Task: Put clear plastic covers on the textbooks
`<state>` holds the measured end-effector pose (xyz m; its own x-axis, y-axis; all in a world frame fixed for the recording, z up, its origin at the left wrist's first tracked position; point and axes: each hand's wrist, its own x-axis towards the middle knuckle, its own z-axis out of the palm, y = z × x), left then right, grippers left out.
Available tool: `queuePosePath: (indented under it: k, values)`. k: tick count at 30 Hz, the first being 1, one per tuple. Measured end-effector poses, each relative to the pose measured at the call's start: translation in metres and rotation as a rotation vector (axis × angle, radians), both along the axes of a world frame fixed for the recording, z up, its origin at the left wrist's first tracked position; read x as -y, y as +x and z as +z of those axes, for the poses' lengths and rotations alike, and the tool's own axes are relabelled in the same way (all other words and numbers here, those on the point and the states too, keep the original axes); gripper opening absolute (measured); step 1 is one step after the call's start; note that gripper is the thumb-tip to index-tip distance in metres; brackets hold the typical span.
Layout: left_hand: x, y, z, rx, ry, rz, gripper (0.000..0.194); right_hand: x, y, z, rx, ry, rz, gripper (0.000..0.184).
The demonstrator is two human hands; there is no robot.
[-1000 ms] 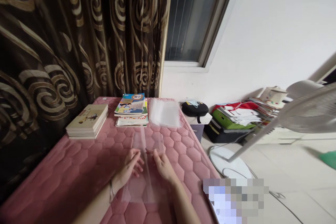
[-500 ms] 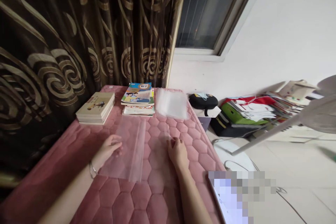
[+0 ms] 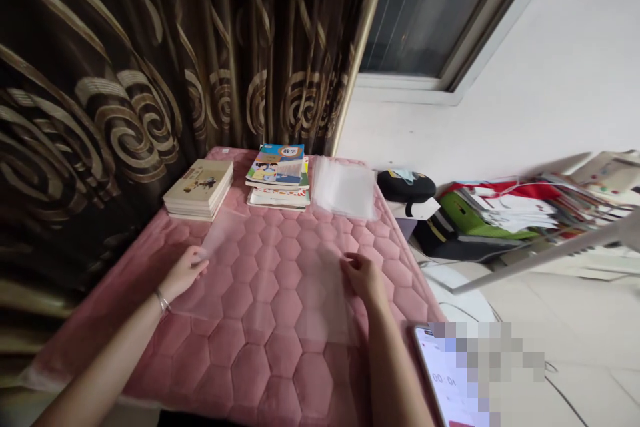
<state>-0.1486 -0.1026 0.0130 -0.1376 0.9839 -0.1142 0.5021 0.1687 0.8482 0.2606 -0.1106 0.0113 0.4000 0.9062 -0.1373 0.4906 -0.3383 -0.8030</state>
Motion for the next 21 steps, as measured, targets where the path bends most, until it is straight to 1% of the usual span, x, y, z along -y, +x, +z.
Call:
queuePosePath:
  k: [4,7,9,10,11,12,14,16,18,19,21]
  values:
    - [0.000,0.002,-0.007,-0.382,0.069,0.000,0.016,0.000,-0.006,-0.004,0.108,0.009,0.005,0.036]
    - [0.003,0.007,-0.008,-0.669,0.090,0.014,0.030,-0.001,-0.007,-0.010,0.162,0.028,0.009,0.036]
    - [0.008,0.021,-0.007,-0.820,0.169,0.048,0.041,-0.002,-0.007,-0.015,0.192,0.041,0.021,0.038]
    - [0.012,0.031,-0.006,-0.861,0.233,0.042,0.044,-0.002,-0.006,-0.018,0.201,0.054,0.031,0.039]
    - [0.016,0.045,-0.005,-0.870,0.302,0.009,0.045,-0.002,-0.006,-0.020,0.210,0.069,0.045,0.041]
    - [0.020,0.061,-0.004,-0.836,0.369,-0.087,0.044,-0.002,-0.005,-0.022,0.220,0.083,0.063,0.042]
    - [0.028,0.096,-0.002,-0.735,0.471,-0.356,0.039,-0.001,-0.005,-0.025,0.246,0.096,0.100,0.044]
    - [0.035,0.127,-0.002,-0.696,0.498,-0.594,0.048,-0.001,-0.006,-0.024,0.276,0.095,0.139,0.044]
    - [0.040,0.149,-0.004,-0.707,0.442,-0.703,0.057,0.000,-0.007,-0.022,0.308,0.098,0.173,0.043]
    - [0.042,0.155,-0.005,-0.722,0.399,-0.725,0.060,0.000,-0.007,-0.021,0.328,0.103,0.190,0.042]
    - [0.044,0.161,-0.010,-0.756,0.326,-0.729,0.066,0.000,-0.007,-0.021,0.369,0.117,0.224,0.039]
